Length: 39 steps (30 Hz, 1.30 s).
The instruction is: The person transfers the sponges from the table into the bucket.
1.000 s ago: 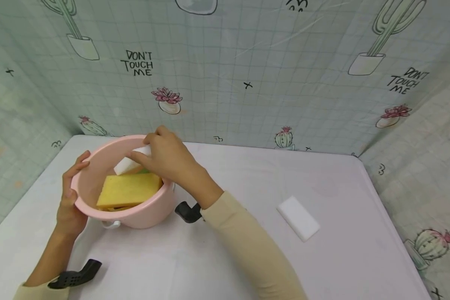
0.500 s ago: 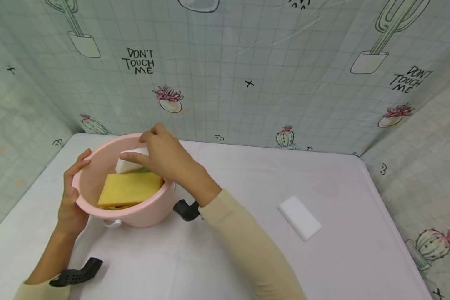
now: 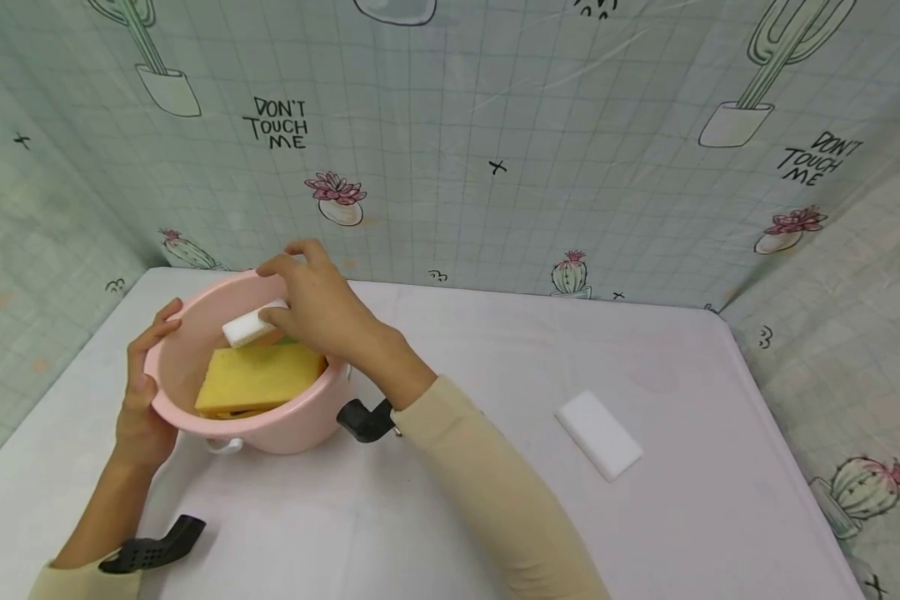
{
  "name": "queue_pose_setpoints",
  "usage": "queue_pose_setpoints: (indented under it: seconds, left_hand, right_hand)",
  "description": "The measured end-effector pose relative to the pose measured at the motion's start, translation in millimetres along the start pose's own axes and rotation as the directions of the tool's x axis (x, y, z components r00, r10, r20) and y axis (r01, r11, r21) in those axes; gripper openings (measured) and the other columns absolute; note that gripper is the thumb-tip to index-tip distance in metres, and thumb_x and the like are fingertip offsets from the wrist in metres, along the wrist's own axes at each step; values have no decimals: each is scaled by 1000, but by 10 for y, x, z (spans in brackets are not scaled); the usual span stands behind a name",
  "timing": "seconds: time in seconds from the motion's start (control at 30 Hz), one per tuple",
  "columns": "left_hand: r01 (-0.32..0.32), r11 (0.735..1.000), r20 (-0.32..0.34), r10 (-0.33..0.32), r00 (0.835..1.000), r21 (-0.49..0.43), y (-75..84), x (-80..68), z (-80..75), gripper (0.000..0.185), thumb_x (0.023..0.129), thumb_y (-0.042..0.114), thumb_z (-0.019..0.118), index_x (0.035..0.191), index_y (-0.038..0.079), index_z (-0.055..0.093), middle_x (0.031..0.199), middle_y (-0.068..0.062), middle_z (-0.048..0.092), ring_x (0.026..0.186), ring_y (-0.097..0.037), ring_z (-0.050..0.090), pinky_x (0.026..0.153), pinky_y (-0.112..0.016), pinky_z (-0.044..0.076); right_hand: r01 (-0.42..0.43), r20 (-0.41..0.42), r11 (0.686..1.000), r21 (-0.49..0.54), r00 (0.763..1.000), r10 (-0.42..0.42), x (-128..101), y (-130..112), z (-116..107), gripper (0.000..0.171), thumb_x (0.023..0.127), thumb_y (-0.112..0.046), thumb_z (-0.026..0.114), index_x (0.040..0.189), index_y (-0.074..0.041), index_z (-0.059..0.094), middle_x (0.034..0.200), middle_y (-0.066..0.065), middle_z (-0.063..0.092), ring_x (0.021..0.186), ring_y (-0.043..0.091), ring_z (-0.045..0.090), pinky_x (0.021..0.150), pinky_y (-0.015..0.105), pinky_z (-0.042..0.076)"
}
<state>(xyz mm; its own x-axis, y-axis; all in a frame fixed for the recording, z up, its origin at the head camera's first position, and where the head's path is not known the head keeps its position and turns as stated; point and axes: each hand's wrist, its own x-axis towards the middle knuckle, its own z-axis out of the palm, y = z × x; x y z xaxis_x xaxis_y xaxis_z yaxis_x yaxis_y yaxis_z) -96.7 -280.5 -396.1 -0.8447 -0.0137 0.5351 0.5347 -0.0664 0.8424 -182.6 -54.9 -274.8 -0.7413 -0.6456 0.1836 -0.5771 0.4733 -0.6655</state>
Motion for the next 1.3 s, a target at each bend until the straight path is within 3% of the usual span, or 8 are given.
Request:
queue_pose_setpoints:
  seconds: [0.2,0.4,0.67,0.97,1.3]
  left_hand:
    - [5,1000,-1,-5,1000,-9,3,-5,-6,55,94,31,48,142,9,35,157,-9,9,139,-29,11,106,-22,32]
    - [21,1000,-4,-21,1000,-18,12,1,7,55,93,32,49,142,10,35,157,-8,9,140,-29,12,107,-23,31]
    - [27,1000,-6,-27,1000,-10,19,1,8,55,94,32,49,142,9,34,157,-9,9,139,-29,12,106,-22,33]
    - [22,1000,-16,-22,1000,-4,16,4,0,55,93,31,50,142,9,35,157,-8,11,139,-29,15,103,-21,35]
    - [21,1000,-14,-21,1000,-8,-8,-4,0,56,93,31,50,142,9,35,157,-8,10,139,-29,15,103,-21,36]
  right_hand:
    - [27,-9,995,100,1000,-26,19,-8,22,41,88,-1,64,128,-7,58,147,10,29,96,8,59,77,10,47]
    - [47,-11,994,102,999,-46,3,9,6,38,90,-5,64,127,-9,59,150,7,29,110,13,58,81,10,46]
    - [68,-23,993,98,998,-66,-103,54,-132,35,93,-8,59,128,-8,58,148,6,34,115,18,57,88,15,46]
    - [176,-165,984,-12,971,-175,-518,368,-348,33,91,-8,64,123,-3,61,133,10,49,108,19,58,86,19,49]
    - [130,-294,987,-100,943,-154,-1168,872,-523,38,85,-4,70,122,-3,61,125,4,55,99,16,60,80,24,53]
